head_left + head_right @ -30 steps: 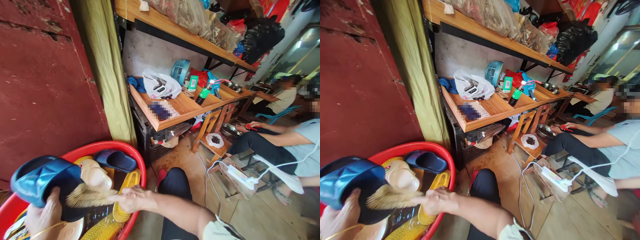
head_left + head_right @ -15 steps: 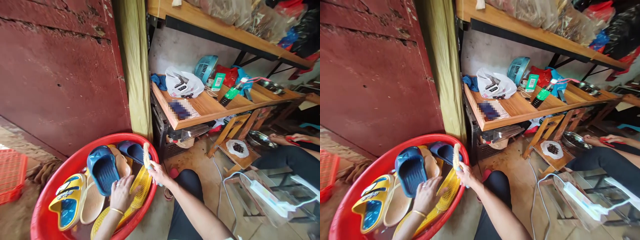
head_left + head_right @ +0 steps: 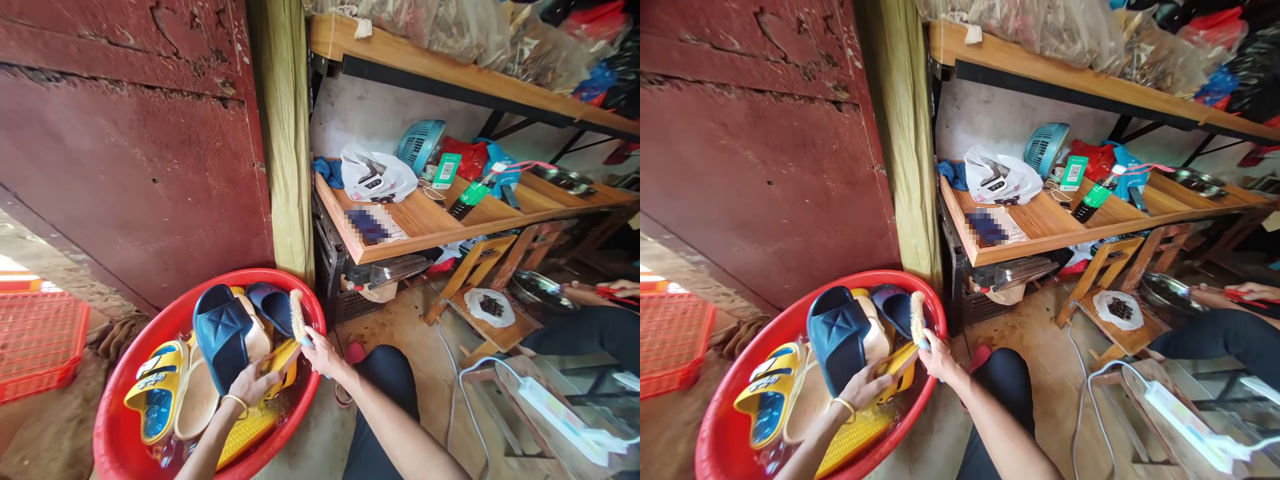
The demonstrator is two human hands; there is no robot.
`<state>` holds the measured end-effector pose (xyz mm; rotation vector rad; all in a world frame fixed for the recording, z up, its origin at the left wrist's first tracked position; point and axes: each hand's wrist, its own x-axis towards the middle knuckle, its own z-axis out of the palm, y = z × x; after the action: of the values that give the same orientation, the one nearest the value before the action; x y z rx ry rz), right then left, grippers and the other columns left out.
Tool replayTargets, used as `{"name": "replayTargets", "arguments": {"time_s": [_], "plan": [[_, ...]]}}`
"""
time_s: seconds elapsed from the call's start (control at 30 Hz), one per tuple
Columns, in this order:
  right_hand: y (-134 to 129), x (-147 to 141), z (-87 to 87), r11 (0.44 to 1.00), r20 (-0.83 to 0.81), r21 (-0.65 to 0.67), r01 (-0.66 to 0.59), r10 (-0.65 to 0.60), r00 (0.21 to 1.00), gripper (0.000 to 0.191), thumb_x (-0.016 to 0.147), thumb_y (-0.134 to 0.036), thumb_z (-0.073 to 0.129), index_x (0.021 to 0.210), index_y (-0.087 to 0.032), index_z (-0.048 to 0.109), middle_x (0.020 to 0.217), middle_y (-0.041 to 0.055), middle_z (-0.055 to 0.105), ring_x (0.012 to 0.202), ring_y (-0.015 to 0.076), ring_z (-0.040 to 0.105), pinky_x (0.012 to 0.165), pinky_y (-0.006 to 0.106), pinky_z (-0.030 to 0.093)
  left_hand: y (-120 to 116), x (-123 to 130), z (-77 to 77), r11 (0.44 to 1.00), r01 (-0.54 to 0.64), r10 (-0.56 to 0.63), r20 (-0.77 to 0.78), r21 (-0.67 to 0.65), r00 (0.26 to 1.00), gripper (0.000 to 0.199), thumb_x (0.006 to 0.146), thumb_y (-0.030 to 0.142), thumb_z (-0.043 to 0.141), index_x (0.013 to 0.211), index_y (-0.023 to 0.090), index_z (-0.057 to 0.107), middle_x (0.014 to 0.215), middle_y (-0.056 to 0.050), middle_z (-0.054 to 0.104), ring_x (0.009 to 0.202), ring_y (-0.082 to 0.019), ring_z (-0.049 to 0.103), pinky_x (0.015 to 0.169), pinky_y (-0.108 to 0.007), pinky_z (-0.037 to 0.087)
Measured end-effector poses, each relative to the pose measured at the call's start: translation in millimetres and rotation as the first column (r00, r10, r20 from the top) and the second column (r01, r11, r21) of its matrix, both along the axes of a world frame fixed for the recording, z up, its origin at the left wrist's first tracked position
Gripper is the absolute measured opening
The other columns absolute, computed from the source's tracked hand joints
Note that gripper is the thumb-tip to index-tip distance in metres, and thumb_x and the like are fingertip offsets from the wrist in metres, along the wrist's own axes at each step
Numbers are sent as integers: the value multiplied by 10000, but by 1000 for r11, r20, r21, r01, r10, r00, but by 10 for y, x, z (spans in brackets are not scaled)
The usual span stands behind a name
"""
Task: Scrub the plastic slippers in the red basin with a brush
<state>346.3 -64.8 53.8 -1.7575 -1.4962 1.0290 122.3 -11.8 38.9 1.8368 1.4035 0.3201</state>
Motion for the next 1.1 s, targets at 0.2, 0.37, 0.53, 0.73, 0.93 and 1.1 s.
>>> {"name": "replayTargets", "arguments": {"time_s": [0.2,0.37,0.53,0.73,0.93,1.1], "plan": [[-76,-289,-153,927,284,334,-168,70,956,662,901,-181,538,1546,-201,392,1402,112,627,1254,255,606,1066,377,493,-6,-435,485,844,-85,311,354,-529,882,602,620,489,736,1121,155,723,897,-79,788,826,-278,737,710,-339,588],[-14,-525,-40,842,389,509,-177,-41,920,837,879,-123,524,1627,-219,163,1461,132,560,1267,265,592,996,379,559,-64,-679,862,758,-113,495,454,-642,741,547,629,421,841,1097,161,728,852,-83,793,687,-229,727,581,-296,570],[297,-571,307,794,564,420,-440,151,812,905,850,-138,559,1632,-271,124,1536,117,482,1234,285,613,915,366,583,-47,-770,944,757,-69,497,503,-650,707,467,610,361,874,1008,148,755,842,-81,796,671,-237,727,614,-324,584],[624,-516,508,852,313,421,-310,184,932,712,812,-198,657,1485,-274,438,1325,73,652,1110,254,667,913,355,559,44,-1057,776,752,24,592,691,-659,415,566,810,564,691,1195,150,700,1038,-121,787,842,-248,746,723,-341,588],[754,-792,555,980,-372,192,54,21,928,389,810,-441,690,1098,-206,575,742,-55,627,449,100,550,373,195,428,221,-951,637,828,-44,557,812,-559,176,680,854,671,563,1345,203,607,1301,-139,703,1239,-284,634,917,-364,555],[722,-1400,330,997,-421,71,43,-9,907,445,832,-537,649,1088,-181,567,638,-62,588,351,84,510,306,159,371,190,-555,435,741,-108,671,733,-663,112,570,849,539,658,1263,149,636,1156,-154,759,1139,-335,694,956,-469,569]]}}
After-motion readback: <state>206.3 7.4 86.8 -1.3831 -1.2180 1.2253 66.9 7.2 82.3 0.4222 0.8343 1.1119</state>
